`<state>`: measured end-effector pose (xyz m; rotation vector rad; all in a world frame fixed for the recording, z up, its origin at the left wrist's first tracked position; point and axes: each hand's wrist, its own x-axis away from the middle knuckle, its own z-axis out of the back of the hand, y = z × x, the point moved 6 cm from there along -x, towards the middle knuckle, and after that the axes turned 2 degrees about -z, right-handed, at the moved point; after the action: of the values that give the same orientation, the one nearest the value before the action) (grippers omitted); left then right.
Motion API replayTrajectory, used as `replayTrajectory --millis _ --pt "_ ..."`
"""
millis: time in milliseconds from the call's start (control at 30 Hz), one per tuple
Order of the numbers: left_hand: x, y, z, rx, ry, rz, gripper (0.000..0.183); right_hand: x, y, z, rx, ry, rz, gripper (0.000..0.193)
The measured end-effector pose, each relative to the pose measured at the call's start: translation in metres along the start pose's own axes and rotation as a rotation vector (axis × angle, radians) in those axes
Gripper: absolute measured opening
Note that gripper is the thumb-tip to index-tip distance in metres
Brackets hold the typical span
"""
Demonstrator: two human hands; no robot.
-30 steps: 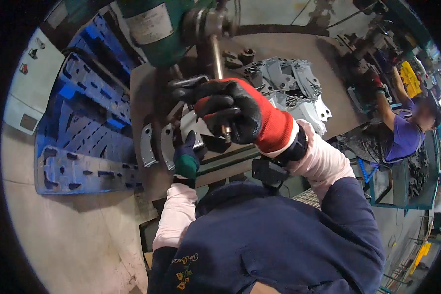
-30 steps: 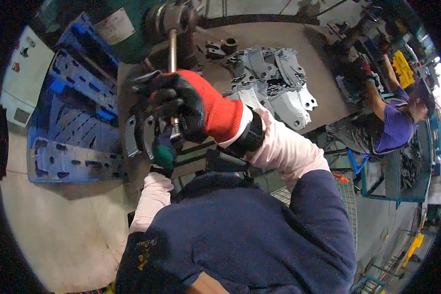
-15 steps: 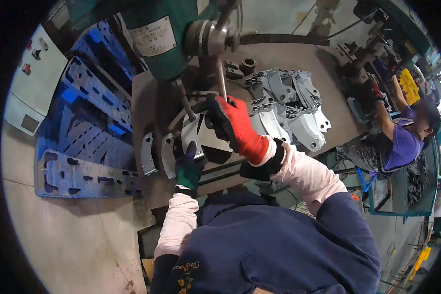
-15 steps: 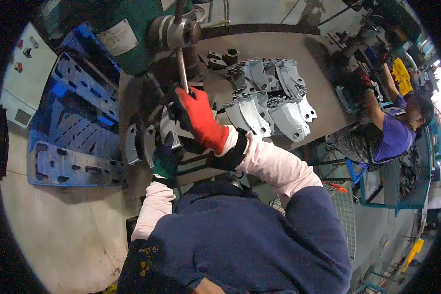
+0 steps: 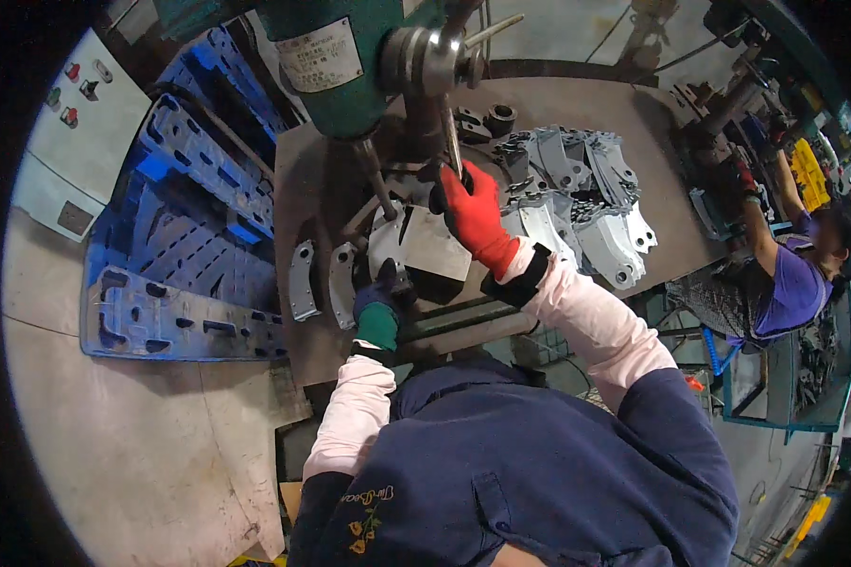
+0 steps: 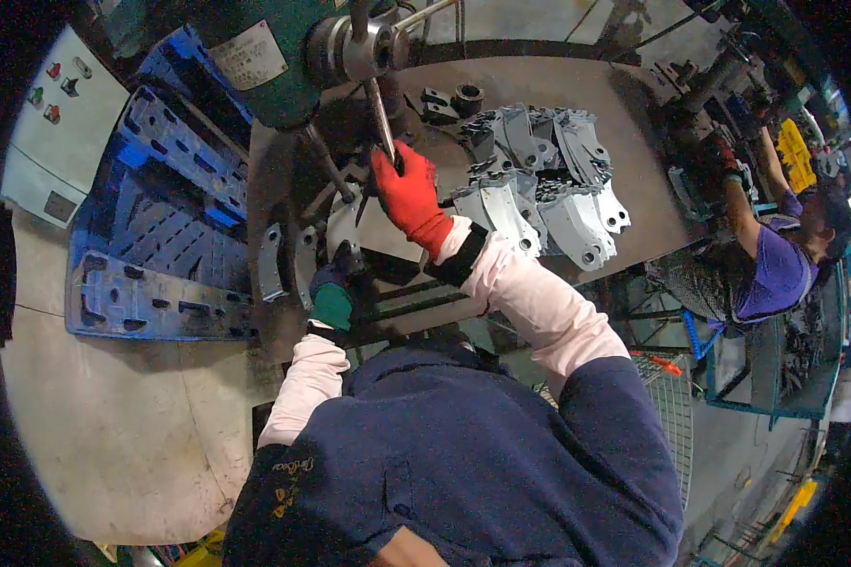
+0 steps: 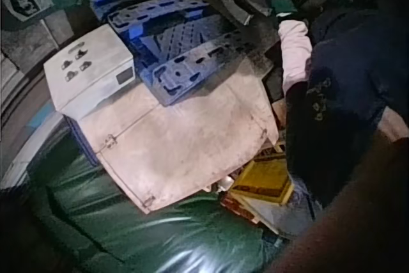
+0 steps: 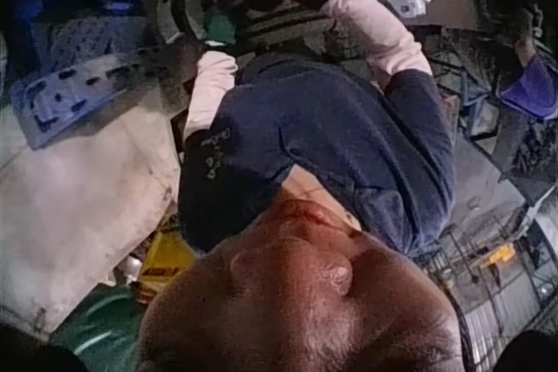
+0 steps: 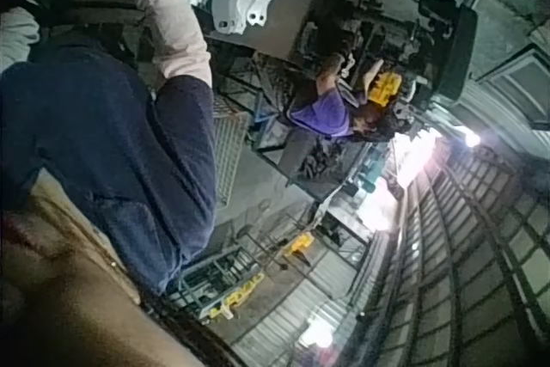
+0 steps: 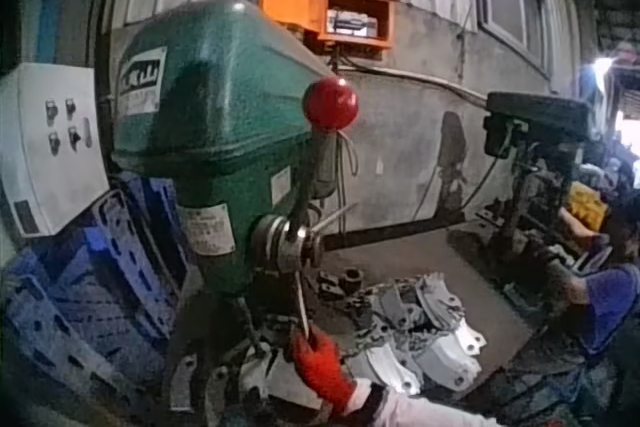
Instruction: Operator uses a drill press to process metal components on a fabrication floor.
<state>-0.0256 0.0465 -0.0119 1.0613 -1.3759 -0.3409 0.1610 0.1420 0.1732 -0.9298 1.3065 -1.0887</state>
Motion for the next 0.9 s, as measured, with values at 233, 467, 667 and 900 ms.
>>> replayTrajectory --millis 233,467,667,900 --pt "-0.027 -0.003 0.018 -0.834 0.028 -0.747 0.032 -0.021 0.011 0.006 0.17 0.045 0.172 0.026" --pt "0.002 0.005 -0.006 0.061 -0.001 -0.042 0.039 -0.047 0.023 0.012 0.164 -0.009 0.309 0.025" --pt "0.007 0.002 -0.006 0.19 0.036 -0.194 0.038 -0.048 0.023 0.012 0.271 0.02 0.4 0.031" --pt "0.02 0.02 -0.009 -1.134 0.06 -1.01 0.05 -0.06 0.037 0.018 0.222 0.043 0.529 0.038"
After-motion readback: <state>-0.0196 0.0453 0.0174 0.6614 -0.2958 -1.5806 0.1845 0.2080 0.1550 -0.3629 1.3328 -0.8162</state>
